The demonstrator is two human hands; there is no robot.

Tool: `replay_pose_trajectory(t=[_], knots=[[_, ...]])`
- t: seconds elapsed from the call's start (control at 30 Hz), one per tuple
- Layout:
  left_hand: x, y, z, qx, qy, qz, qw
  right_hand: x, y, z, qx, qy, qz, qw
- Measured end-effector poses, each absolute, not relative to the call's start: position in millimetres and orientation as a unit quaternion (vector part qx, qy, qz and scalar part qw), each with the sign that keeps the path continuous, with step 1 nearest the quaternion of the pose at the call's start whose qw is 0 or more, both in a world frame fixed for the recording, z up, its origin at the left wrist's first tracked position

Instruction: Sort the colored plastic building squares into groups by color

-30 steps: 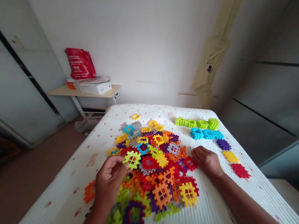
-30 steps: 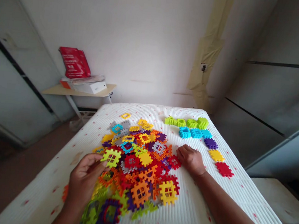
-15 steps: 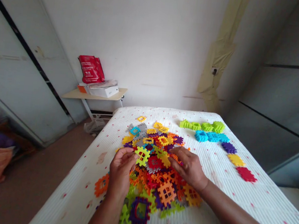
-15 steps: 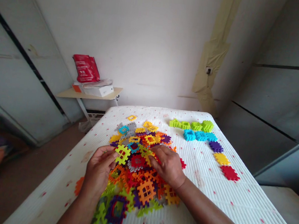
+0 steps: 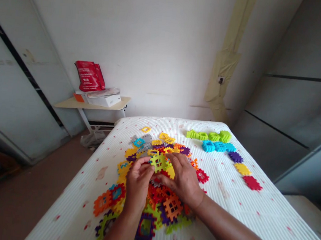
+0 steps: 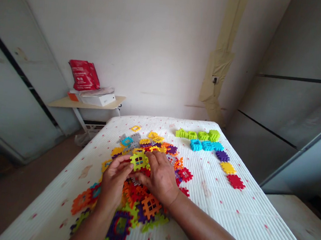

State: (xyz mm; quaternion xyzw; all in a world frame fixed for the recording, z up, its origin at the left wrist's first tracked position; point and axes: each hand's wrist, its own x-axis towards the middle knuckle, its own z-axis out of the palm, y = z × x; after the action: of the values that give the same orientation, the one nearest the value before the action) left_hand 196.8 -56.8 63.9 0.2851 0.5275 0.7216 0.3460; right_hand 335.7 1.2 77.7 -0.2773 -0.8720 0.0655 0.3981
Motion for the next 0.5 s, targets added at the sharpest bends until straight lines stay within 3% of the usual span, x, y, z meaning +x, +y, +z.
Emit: replay_pose_trajectory(t=[0.5], knots=[[213,-53,63,0.307,0.541,0.703,0.345,342,-2,76,-0.335,-0.857,0.099,0.379]])
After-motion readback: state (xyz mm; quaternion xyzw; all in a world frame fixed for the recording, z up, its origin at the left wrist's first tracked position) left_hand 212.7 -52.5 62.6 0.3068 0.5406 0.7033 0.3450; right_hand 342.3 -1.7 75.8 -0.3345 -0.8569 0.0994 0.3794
